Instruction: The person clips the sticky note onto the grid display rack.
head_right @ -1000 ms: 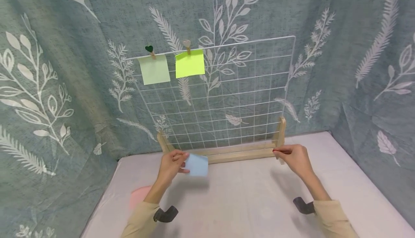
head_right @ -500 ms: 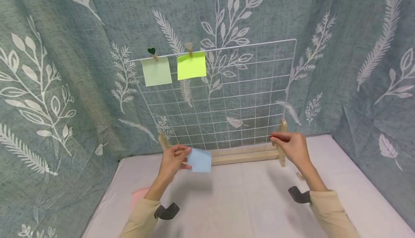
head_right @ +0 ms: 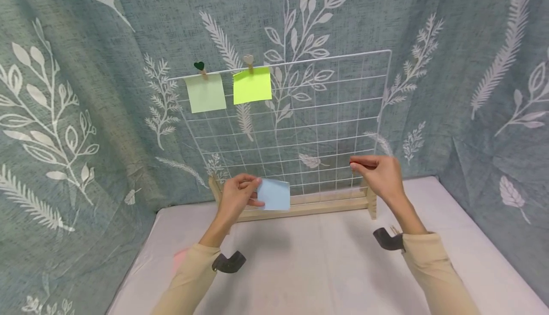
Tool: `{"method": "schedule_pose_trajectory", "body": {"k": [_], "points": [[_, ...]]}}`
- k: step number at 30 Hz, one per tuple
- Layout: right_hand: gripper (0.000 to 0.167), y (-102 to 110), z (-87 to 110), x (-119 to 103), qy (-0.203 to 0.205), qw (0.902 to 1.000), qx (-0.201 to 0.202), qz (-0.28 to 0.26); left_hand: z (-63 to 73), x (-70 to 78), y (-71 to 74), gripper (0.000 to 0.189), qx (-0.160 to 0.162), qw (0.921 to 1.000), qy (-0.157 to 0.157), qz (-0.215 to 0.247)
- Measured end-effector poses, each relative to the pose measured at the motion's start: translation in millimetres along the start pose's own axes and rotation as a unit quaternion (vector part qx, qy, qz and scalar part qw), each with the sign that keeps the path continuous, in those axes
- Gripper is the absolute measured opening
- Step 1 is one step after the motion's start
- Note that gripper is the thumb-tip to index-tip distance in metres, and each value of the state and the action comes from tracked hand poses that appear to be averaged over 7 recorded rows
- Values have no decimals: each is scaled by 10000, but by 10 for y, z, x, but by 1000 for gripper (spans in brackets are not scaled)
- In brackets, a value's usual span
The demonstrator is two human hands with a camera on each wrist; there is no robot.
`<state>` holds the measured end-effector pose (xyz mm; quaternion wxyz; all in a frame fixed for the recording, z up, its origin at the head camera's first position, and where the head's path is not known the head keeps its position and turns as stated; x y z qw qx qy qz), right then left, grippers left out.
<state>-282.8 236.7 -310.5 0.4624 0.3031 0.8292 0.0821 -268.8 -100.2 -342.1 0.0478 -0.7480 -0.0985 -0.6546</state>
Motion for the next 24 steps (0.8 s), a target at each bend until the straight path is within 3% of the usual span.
{"method": "schedule_pose_trajectory", "body": {"k": [6,14,24], "points": [[22,-5,-115,-130,163,9998,123,4,-60,131,-116,20,103,9999,92,88],[20,-54,-193,-223,182,9997,154,-62,-100,153,-211,21,25,9994,284,220],[17,-54,-307,-395,397,9984,299,-286,-166,377,-250,16,-17,9999,-33,140]]}}
Point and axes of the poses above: each hand's wrist, its own z-axis away from the middle knuckle, its own y-axis out of the back of the hand, x = y × z, the point moved 6 cm from there along -z, towards the middle knuckle, and after that the axes turned 11 degrees about x, right-handed, at the moved point
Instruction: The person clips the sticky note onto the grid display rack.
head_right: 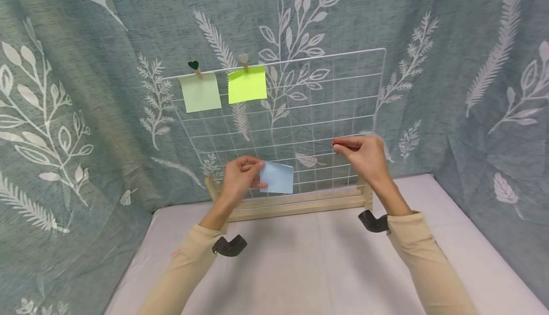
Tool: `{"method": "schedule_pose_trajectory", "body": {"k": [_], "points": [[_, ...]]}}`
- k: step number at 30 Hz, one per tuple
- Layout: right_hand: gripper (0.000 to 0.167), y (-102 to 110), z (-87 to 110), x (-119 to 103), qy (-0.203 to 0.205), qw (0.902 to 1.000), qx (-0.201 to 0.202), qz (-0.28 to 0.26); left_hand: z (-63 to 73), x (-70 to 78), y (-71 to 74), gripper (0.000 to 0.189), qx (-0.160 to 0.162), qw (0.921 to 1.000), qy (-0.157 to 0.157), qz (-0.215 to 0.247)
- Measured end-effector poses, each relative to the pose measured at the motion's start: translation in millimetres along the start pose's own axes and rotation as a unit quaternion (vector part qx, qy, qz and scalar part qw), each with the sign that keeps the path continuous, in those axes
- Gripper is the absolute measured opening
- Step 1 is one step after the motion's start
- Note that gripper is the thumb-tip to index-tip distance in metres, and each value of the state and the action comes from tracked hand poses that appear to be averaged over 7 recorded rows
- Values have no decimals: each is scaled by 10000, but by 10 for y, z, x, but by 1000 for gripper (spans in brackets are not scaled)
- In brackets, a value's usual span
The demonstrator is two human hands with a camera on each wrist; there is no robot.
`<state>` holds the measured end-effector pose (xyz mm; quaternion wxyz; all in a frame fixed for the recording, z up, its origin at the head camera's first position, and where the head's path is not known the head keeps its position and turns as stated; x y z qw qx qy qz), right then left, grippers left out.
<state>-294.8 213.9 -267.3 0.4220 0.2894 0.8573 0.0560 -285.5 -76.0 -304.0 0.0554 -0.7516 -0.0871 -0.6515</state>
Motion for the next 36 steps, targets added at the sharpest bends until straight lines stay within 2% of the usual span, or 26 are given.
{"method": "schedule_pose_trajectory", "body": {"k": [6,9,16,25,30,36], "points": [[17,-12,-84,-141,201,9998,52,-51,-18,78,17,15,130,9998,83,-92],[16,-12,-134,-215,273,9995,101,-93,-29,141,4,15,158,9998,23,-93],[14,1,-275,-385,536,9979,234,-278,-38,363,-92,14,67,9993,-377,-1],[14,-15,-422,-565,602,9981,112,-41,-25,618,-220,15,-20,9965,-779,299],[12,6,-463,-602,503,9985,151,-168,-24,705,-249,15,-34,9969,-706,338],[13,61,-523,-692,592,9976,251,-256,-25,794,-257,14,108,9965,-719,421]]}}
Point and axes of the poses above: each hand's wrist, its own z-axis away from the middle knuckle, its own y-axis out of the back of the hand, x = y × z, the point moved 6 cm from there along -z, towards the middle knuckle, and after that the axes turned 11 degrees about x, right-handed, at the moved point
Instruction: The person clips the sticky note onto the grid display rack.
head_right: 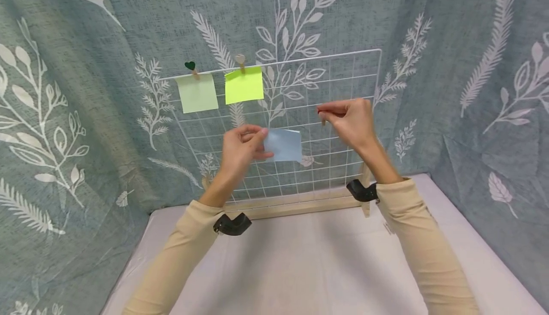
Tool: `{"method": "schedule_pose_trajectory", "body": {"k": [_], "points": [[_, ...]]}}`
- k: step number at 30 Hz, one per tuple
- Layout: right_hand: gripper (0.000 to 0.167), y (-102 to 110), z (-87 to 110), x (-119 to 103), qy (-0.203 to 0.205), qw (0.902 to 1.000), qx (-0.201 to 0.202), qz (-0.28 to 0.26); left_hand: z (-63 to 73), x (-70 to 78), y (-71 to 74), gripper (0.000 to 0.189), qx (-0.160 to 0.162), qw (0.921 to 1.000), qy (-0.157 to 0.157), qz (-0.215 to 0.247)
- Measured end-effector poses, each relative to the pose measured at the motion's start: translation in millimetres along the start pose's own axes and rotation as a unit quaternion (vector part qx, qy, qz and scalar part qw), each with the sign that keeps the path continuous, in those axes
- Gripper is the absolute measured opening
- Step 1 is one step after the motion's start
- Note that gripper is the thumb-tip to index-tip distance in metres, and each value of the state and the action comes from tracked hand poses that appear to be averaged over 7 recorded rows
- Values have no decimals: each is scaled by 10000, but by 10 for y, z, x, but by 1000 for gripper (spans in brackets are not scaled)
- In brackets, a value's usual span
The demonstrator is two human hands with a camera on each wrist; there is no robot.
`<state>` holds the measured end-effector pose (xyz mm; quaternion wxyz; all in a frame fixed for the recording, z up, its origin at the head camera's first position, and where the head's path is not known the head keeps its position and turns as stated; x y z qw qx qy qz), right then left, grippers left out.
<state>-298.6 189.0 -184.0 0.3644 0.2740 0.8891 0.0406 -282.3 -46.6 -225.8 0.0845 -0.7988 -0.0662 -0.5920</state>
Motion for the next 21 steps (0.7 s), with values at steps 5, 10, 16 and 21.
{"method": "schedule_pose_trajectory", "body": {"k": [5,10,16,21], "points": [[12,44,-72,-107,86,9999,55,-55,6,89,-41,16,-8,9998,57,180],[14,65,-114,-179,84,9999,44,54,8,156,-87,16,-33,9994,161,316],[14,48,-133,-223,-32,10000,34,-65,8,215,-90,14,62,9994,151,298],[12,89,-154,-274,-2,9996,135,-248,10,276,-111,14,43,9994,156,302]]}}
Point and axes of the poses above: each hand's wrist, its own z-axis away from the middle knuckle, its own y-axis out of the back of the hand, x = y × z, the point moved 6 cm from there along -z, towards the middle knuckle, and after that the axes turned 11 degrees about x, right-handed, at the moved point
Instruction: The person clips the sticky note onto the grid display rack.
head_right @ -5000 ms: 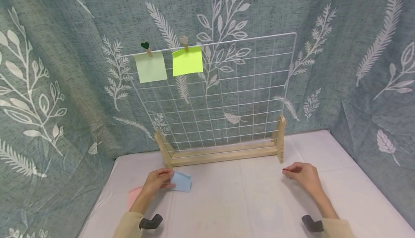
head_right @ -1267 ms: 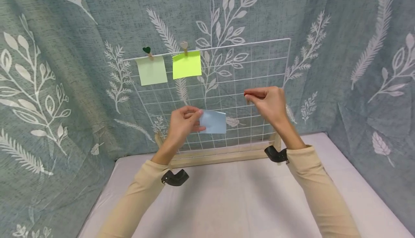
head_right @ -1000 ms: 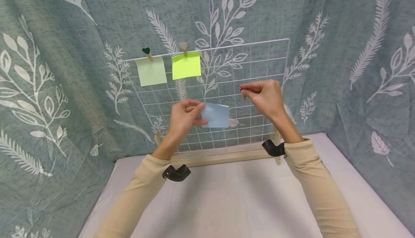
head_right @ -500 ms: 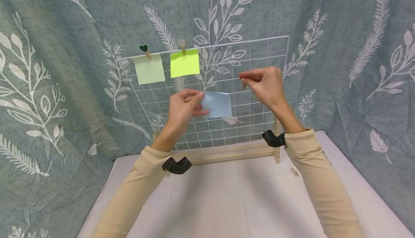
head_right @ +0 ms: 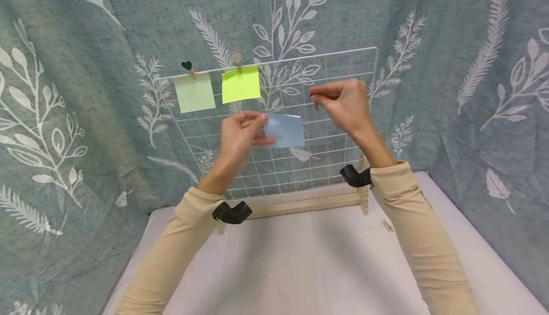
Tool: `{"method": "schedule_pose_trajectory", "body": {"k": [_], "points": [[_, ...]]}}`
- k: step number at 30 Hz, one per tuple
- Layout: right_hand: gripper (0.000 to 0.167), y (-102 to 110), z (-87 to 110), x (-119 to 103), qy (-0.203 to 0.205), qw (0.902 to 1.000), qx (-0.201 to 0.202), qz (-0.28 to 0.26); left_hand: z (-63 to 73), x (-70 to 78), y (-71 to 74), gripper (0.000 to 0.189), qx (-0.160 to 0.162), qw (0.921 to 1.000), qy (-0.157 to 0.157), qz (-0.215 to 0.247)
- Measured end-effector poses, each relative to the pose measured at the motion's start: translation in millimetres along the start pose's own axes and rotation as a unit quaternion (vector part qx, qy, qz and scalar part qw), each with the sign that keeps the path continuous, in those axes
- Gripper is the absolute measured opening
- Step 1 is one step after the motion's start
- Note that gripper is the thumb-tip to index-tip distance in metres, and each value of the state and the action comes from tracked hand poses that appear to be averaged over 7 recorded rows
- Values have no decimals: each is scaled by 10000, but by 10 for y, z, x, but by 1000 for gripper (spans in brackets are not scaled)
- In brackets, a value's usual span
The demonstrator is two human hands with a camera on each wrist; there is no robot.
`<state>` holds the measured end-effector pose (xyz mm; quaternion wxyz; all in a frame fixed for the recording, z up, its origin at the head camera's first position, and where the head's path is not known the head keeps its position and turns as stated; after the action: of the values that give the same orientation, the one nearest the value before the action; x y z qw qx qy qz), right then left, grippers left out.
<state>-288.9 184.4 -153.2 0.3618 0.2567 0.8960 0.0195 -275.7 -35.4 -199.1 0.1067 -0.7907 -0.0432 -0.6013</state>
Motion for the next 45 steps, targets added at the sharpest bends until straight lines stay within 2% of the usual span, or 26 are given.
{"method": "schedule_pose_trajectory", "body": {"k": [4,11,16,27,36,45], "points": [[11,-35,-69,-44,113,9999,20,45,-36,93,-9,15,10,10000,-37,-47],[10,-37,-148,-135,284,9993,13,249,-73,237,-80,11,20,9997,-155,194],[10,-22,-187,-163,256,9994,133,172,-119,304,-113,11,-38,9994,-268,209],[12,1,-412,-272,141,9995,261,-142,-310,437,-207,15,125,9986,-71,500],[13,-108,-668,-414,63,9994,193,-264,-435,531,-278,16,241,9995,178,95],[15,-232,-799,-477,10,9990,32,-448,-543,496,-336,13,493,9980,399,-40]]}}
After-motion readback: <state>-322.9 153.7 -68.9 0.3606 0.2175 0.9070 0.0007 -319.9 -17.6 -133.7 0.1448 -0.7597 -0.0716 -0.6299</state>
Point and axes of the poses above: each hand's wrist, its own z-axis away from the middle knuckle, its own y-axis out of the back of the hand, x = y × z, the point moved 6 cm from there along -z, towards the middle knuckle, and after that the axes turned 11 degrees about x, right-handed, at the moved point
